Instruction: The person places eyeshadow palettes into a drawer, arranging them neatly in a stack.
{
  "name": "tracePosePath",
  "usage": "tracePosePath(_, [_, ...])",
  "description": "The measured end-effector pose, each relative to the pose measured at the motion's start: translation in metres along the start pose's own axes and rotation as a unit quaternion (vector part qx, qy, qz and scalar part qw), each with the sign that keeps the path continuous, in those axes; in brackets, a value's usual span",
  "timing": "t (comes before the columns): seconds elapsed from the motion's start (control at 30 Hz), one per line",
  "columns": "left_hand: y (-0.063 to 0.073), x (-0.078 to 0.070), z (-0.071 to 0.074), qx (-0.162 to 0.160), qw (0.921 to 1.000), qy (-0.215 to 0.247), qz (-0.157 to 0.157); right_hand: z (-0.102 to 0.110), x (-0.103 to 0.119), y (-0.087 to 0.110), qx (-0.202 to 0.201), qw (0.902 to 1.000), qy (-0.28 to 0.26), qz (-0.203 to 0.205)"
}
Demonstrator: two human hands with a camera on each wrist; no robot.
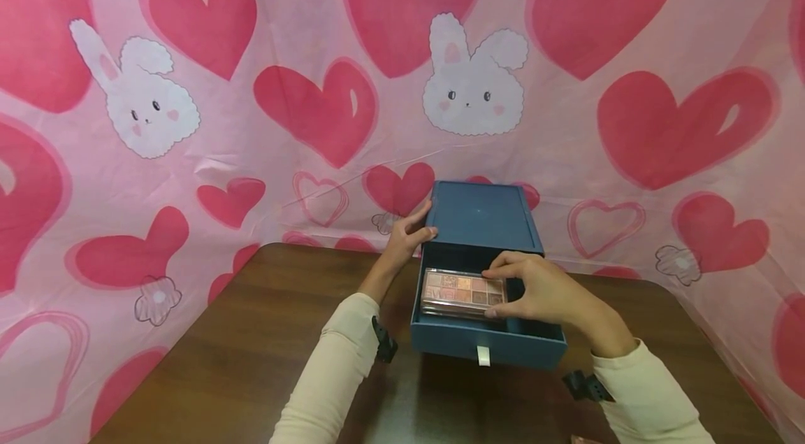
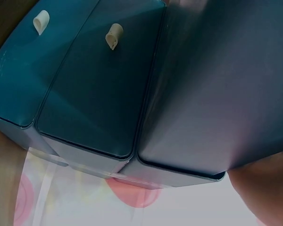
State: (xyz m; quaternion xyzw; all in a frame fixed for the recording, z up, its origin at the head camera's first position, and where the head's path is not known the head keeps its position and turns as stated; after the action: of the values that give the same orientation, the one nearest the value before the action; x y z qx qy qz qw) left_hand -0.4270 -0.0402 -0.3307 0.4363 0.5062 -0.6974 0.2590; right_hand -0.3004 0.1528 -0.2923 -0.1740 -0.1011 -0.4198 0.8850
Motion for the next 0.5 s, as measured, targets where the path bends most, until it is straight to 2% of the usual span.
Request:
tracePosePath(0.37, [-0.001,0.002,0.000,0.001,1.0000,0.008,-0.004,0.003,-0.003,0.006,0.003,0.9997,-0.004,-0.025])
tracePosePath(0.5, [0.000,0.001,-0.001,0.000,0.9999,0.010,-0.003,0.009,-0.003,0.013,-0.016,0.9999,-0.002,-0.004])
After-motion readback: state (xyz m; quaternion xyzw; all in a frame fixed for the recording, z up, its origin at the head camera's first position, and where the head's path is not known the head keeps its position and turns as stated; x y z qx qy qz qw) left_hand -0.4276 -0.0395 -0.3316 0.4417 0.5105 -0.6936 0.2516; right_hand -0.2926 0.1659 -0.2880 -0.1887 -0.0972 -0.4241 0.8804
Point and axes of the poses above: each hand's wrist, its own y-axis away from the middle knuckle, its own z-axis out of the back of the hand, x = y × z, the point moved 8 cm from there along -y, towards the middle knuckle, and after that the axes turned 3 degrees about x, right-handed, at the moved point
